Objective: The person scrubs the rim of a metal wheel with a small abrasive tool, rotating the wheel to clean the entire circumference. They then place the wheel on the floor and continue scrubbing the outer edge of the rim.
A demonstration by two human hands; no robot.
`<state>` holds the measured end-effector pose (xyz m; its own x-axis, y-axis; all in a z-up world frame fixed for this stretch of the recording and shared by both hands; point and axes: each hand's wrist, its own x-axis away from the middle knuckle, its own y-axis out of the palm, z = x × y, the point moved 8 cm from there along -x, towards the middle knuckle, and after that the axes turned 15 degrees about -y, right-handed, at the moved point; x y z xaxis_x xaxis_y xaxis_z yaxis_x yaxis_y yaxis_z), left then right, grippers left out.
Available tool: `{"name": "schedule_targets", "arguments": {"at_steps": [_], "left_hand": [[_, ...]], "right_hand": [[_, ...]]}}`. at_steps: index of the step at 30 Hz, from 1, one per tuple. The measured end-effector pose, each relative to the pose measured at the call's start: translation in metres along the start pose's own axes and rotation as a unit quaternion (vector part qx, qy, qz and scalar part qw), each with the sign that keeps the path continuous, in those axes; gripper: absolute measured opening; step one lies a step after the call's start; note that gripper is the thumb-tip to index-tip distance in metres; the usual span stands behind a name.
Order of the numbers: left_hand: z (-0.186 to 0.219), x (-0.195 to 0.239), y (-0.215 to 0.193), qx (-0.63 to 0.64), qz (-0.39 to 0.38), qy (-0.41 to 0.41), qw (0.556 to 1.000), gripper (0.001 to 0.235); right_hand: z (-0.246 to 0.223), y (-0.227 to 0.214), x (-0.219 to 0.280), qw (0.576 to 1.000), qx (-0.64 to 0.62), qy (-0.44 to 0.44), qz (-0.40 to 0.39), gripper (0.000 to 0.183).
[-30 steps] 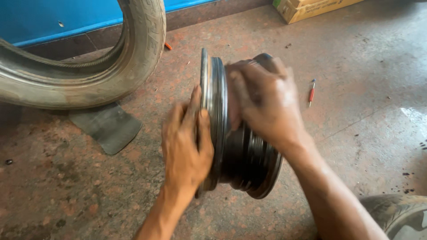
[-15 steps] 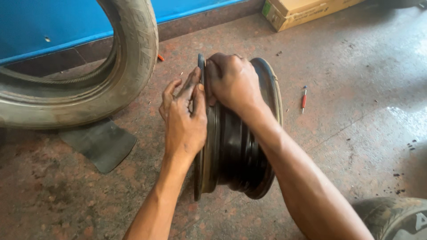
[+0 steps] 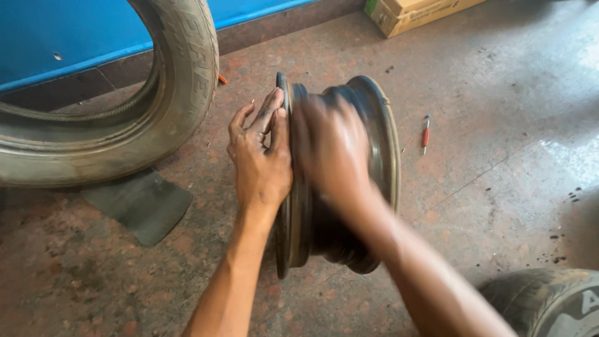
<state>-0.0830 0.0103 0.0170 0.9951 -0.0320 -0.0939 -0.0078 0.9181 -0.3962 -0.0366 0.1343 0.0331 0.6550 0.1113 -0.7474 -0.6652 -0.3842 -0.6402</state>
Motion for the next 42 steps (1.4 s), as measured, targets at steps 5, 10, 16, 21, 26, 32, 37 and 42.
{"name": "schedule_targets", "arguments": {"at_steps": [5, 10, 16, 21, 26, 32, 37, 42], "left_hand": [[-0.016, 0.013, 0.005, 0.078, -0.032, -0.079, 0.993, 0.046], [-0.004, -0.004, 0.005, 0.034, -0.019, -0.065, 0.997, 0.041], [-0.004, -0.023, 0.013, 0.02, -0.013, -0.094, 0.995, 0.039], [-0.008, -0.039, 0.028, 0.12, -0.038, -0.027, 0.992, 0.038], [0.004, -0.053, 0.023, 0.084, -0.025, 0.019, 0.996, 0.037], [0.004, -0.038, 0.017, 0.121, -0.04, 0.003, 0.992, 0.036], [0.012, 0.003, -0.005, 0.04, -0.053, 0.073, 0.995, 0.036], [0.013, 0.012, -0.016, -0.034, -0.087, 0.272, 0.958, 0.041]], "right_hand": [[-0.02, -0.005, 0.03, 1.0, 0.006, 0.014, -0.026, 0.022], [0.049, 0.035, -0.049, 0.993, -0.012, 0.069, -0.092, 0.022], [-0.054, -0.027, 0.04, 1.0, 0.012, -0.003, -0.017, 0.027], [0.038, 0.024, -0.036, 0.985, 0.036, 0.087, -0.146, 0.015], [-0.045, -0.02, 0.036, 0.999, 0.048, -0.021, 0.006, 0.031], [0.001, -0.003, -0.028, 0.995, 0.09, -0.032, -0.038, 0.021], [0.028, -0.078, -0.045, 0.997, 0.007, 0.0, 0.077, 0.033], [-0.03, -0.111, 0.136, 0.959, -0.079, 0.131, 0.241, 0.028]]}}
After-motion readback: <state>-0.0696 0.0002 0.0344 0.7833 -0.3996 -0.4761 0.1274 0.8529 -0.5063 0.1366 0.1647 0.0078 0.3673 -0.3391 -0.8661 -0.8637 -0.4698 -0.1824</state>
